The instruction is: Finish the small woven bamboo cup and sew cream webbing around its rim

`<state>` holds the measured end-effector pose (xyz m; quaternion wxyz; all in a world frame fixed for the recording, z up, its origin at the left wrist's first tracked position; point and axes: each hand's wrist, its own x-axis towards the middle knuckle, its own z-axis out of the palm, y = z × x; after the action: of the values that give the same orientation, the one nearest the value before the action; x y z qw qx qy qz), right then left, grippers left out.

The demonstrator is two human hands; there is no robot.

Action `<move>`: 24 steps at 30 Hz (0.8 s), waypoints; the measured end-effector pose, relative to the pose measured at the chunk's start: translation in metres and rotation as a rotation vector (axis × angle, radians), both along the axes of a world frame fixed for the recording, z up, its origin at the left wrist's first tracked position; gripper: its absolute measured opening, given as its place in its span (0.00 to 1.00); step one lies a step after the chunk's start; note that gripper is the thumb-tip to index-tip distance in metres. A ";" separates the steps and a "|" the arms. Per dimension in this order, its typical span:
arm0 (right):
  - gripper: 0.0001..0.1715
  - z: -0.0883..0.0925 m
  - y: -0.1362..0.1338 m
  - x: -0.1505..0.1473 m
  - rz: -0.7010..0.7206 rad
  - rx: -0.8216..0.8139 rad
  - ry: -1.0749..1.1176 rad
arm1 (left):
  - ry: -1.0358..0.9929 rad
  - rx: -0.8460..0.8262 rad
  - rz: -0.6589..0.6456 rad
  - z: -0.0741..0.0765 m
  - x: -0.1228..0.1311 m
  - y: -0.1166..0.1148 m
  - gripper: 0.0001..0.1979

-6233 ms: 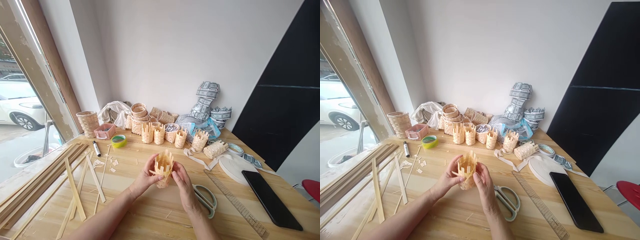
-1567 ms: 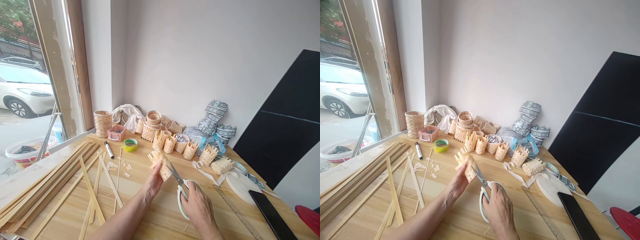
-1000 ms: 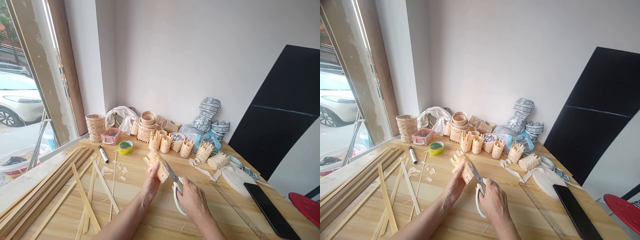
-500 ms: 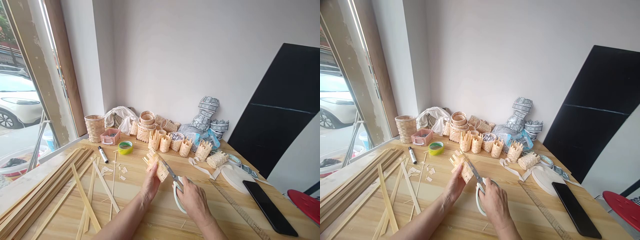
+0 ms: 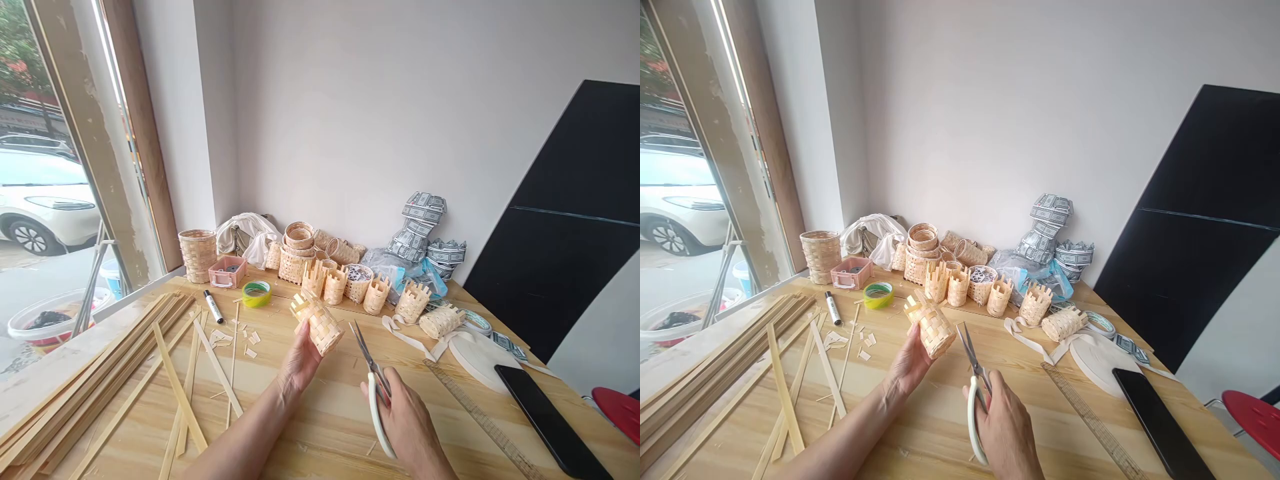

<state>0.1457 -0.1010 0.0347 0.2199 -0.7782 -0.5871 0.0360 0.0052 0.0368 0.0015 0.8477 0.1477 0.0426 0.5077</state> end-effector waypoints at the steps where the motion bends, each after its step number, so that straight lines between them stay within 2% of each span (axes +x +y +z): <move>1: 0.16 -0.001 -0.001 -0.002 0.006 -0.019 0.003 | 0.004 0.004 -0.005 0.000 0.000 -0.001 0.12; 10: 0.10 0.001 -0.003 -0.022 -0.011 -0.085 -0.102 | 0.055 0.036 -0.061 0.004 0.000 -0.004 0.18; 14: 0.07 -0.001 -0.003 -0.028 -0.011 -0.042 -0.151 | 0.091 0.026 -0.104 0.007 -0.001 -0.005 0.16; 18: 0.05 0.002 -0.002 -0.032 -0.021 0.015 -0.200 | 0.073 0.034 -0.106 0.006 0.002 -0.008 0.23; 24: 0.06 0.008 -0.005 -0.037 0.026 0.114 -0.218 | 0.088 -0.021 -0.062 0.000 0.004 -0.009 0.12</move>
<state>0.1086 -0.1055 0.0428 0.1982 -0.7561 -0.6187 -0.0796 0.0095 0.0277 0.0014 0.8618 0.1624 0.0807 0.4738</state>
